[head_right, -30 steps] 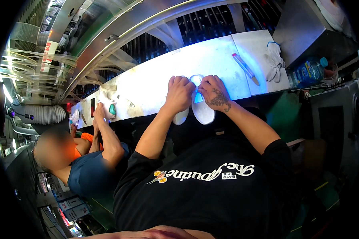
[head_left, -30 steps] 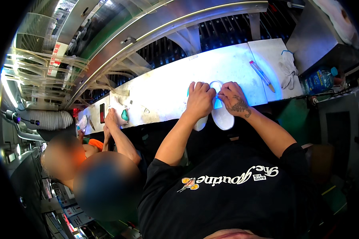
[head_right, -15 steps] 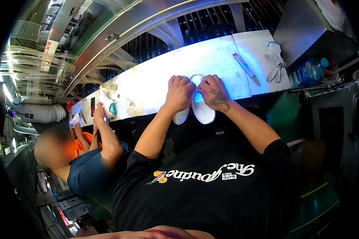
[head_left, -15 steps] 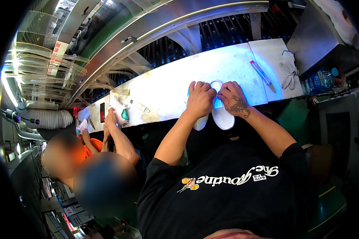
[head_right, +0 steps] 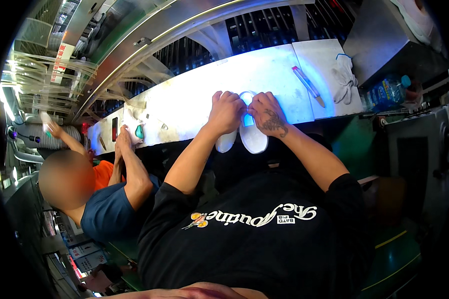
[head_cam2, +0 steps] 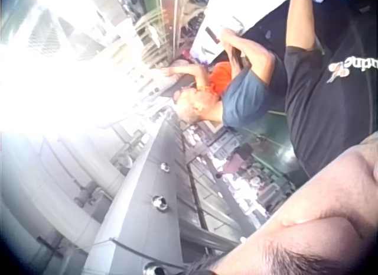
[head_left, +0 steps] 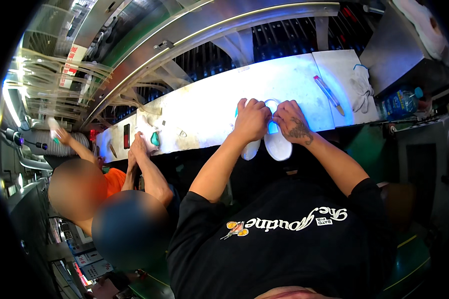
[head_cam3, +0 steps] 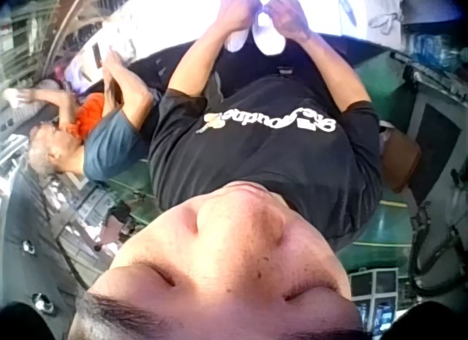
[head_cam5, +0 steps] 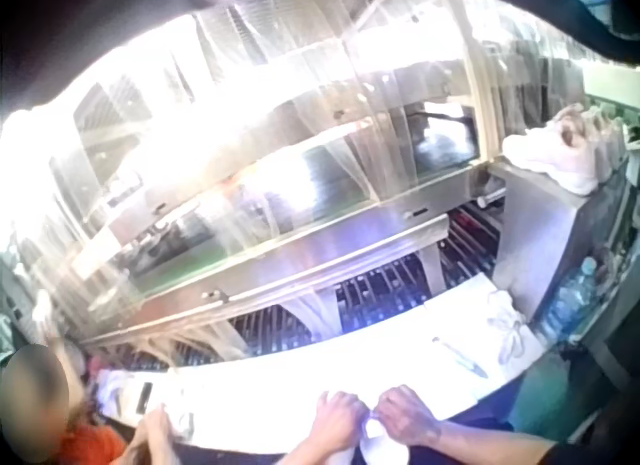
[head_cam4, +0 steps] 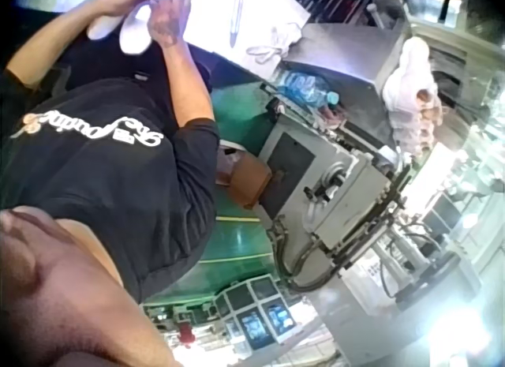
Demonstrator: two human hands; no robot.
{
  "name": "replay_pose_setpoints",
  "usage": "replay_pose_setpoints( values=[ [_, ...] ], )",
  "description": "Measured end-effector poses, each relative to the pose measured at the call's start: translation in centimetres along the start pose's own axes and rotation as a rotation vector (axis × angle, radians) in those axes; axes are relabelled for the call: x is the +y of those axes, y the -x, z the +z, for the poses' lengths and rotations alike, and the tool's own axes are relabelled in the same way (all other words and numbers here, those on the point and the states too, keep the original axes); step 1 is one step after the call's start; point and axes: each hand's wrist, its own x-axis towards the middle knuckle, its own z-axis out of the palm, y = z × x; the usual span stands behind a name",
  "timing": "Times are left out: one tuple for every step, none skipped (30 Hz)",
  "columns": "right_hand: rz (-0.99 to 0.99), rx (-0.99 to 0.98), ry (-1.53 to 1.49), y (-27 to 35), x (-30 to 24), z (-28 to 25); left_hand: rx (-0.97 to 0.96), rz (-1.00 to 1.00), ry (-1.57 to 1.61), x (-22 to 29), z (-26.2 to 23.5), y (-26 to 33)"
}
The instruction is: The person assembles a white shoe by inserting a blue insole and securing the upper fabric. They use a blue utility knife to trim excess material from the shoe's opening. The process involves repeated handling and adjustment of the shoe components on a factory workbench.
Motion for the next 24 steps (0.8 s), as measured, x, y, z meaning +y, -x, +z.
replay_pose_setpoints(
  values=[
    [0.009,0.009,-0.015,0.1,0.2,0.1,0.04,0.012,0.01,0.0,0.1,0.2],
    [0.018,0.017,-0.031,0.2,0.5,0.2,0.079,0.022,0.02,0.0,0.2,0.4],
    [0.028,0.025,-0.048,0.4,0.7,0.2,0.18,0.032,0.071,0.1,0.2,1.1],
    [0.062,0.068,-0.085,0.8,0.7,-0.1,0.28,0.047,0.128,0.6,-0.2,1.9],
    [0.084,0.119,-0.12,1.3,0.1,-0.9,0.389,0.066,0.177,1.0,-0.6,3.1],
    [0.107,0.17,-0.154,1.8,-0.6,-1.8,0.459,0.006,0.182,1.0,-0.4,4.7],
    [0.029,0.136,-0.122,2.8,-1.2,-2.8,0.518,-0.069,0.18,1.0,-0.3,7.0],
    [-0.029,0.045,-0.136,3.7,-2.0,-4.1,0.579,-0.139,0.182,1.0,0.0,9.0],
    [-0.087,-0.047,-0.147,4.6,-3.0,-5.3,0.52,-0.276,0.238,1.2,0.6,11.1],
    [-0.144,-0.137,-0.159,5.5,-3.7,-5.9,0.458,-0.411,0.295,1.4,1.4,12.9],
    [-0.191,-0.205,-0.098,6.5,-4.1,-5.7,0.401,-0.481,0.348,1.9,2.3,14.1],
    [-0.239,-0.272,-0.037,7.3,-4.2,-5.2,0.354,-0.468,0.345,1.9,3.3,14.9],
    [-0.255,-0.264,0.007,7.5,-4.2,-4.3,0.39,-0.475,0.388,2.3,3.8,14.7],
    [-0.221,-0.228,-0.04,7.7,-4.1,-3.9,0.427,-0.481,0.43,2.7,4.2,14.5],
    [-0.187,-0.192,-0.087,7.7,-4.0,-3.2,0.448,-0.455,0.433,2.5,4.0,14.7],
    [-0.152,-0.161,-0.126,7.2,-4.3,-3.0,0.473,-0.427,0.444,2.8,2.8,14.1],
    [-0.141,-0.114,-0.198,5.9,-6.0,-3.7,0.546,-0.423,0.411,2.7,2.2,13.9],
    [-0.154,-0.05,-0.216,4.7,-7.5,-4.7,0.559,-0.342,0.389,2.9,0.1,13.2],
    [-0.169,0.015,-0.24,3.4,-9.1,-5.7,0.579,-0.239,0.355,3.4,-2.1,12.4],
    [-0.191,0.084,-0.266,2.3,-10.4,-6.4,0.604,-0.134,0.313,3.8,-4.0,11.7],
    [-0.16,0.107,-0.346,1.8,-11.3,-6.9,0.561,-0.109,0.352,4.3,-4.8,11.3],
    [-0.134,0.098,-0.371,1.8,-11.7,-6.9,0.493,-0.134,0.445,4.8,-5.1,10.9],
    [-0.107,0.089,-0.396,1.7,-12.0,-6.9,0.435,-0.139,0.509,5.2,-5.2,10.5],
    [-0.079,0.082,-0.42,1.8,-12.1,-6.9,0.375,-0.143,0.573,5.6,-5.1,10.1]
  ],
)
